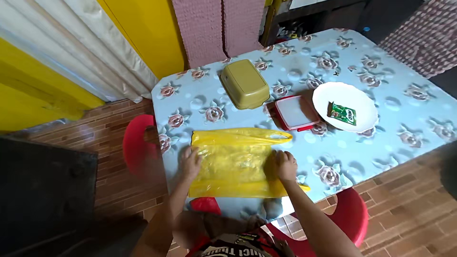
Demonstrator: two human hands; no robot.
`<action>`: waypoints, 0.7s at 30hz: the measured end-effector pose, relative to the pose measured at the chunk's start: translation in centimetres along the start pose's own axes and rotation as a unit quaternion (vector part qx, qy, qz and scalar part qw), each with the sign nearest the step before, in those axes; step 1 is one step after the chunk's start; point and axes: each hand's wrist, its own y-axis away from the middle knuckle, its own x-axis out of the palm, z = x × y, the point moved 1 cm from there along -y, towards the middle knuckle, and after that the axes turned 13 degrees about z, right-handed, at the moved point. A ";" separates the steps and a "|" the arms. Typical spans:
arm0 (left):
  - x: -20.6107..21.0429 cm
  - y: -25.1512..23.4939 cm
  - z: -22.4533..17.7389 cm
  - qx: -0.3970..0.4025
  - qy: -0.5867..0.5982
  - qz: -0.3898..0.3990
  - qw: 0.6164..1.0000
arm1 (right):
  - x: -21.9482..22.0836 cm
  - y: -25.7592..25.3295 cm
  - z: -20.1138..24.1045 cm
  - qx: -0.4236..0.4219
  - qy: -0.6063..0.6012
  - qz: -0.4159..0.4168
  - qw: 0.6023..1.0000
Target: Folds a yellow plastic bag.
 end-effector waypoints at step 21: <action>-7.6 -2.4 -4.1 -0.116 0.372 -0.001 0.921 | -5.3 -3.9 6.5 0.079 -0.477 0.103 0.869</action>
